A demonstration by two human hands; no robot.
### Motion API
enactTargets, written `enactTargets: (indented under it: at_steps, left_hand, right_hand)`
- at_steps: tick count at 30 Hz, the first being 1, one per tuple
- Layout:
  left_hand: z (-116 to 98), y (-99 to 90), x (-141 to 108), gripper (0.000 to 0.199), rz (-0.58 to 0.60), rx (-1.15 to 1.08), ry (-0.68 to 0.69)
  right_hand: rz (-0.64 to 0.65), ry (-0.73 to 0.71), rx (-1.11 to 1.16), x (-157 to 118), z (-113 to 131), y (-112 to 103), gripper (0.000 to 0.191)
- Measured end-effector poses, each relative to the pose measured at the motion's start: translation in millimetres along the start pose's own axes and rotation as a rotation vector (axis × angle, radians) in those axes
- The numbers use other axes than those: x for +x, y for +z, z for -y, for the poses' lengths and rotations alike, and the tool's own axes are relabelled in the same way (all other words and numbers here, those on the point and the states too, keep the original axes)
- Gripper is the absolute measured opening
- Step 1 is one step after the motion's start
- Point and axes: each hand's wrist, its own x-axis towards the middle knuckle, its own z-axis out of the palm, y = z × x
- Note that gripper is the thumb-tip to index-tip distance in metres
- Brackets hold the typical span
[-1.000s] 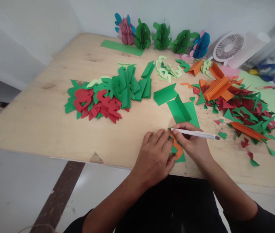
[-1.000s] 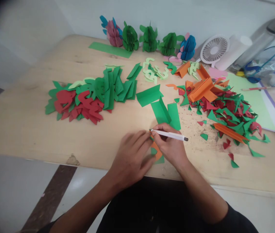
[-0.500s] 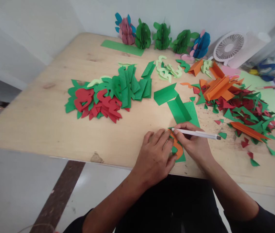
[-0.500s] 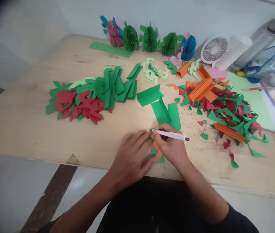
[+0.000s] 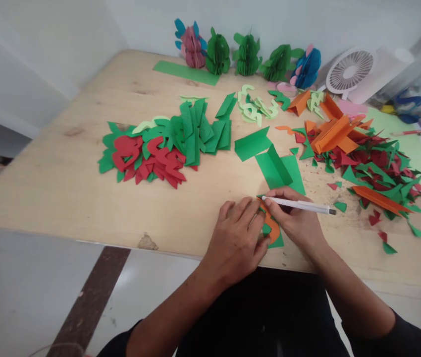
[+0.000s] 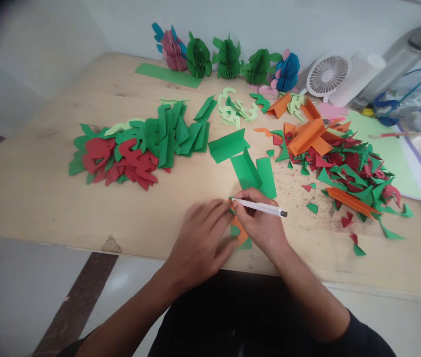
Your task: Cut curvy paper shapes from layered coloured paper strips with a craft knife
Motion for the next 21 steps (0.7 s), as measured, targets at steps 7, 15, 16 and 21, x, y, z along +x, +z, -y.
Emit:
enactTargets:
  at_steps: [7, 15, 16, 21]
  left_hand:
    - [0, 0.6, 0, 0.038, -0.007, 0.004, 0.012]
    - [0, 0.2, 1, 0.037, 0.007, 0.005, 0.006]
    - [-1, 0.2, 1, 0.037, 0.005, 0.005, 0.006]
    - [0, 0.7, 0, 0.037, 0.003, 0.009, 0.005]
  right_hand:
    - [-0.016, -0.026, -0.051, -4, -1, -3, 0.018]
    - [-0.022, -0.034, -0.098, -10, -3, -6, 0.017]
    - [-0.024, -0.035, -0.095, -11, -4, -6, 0.017]
    - [-0.027, -0.026, -0.088, -15, -6, -10, 0.016]
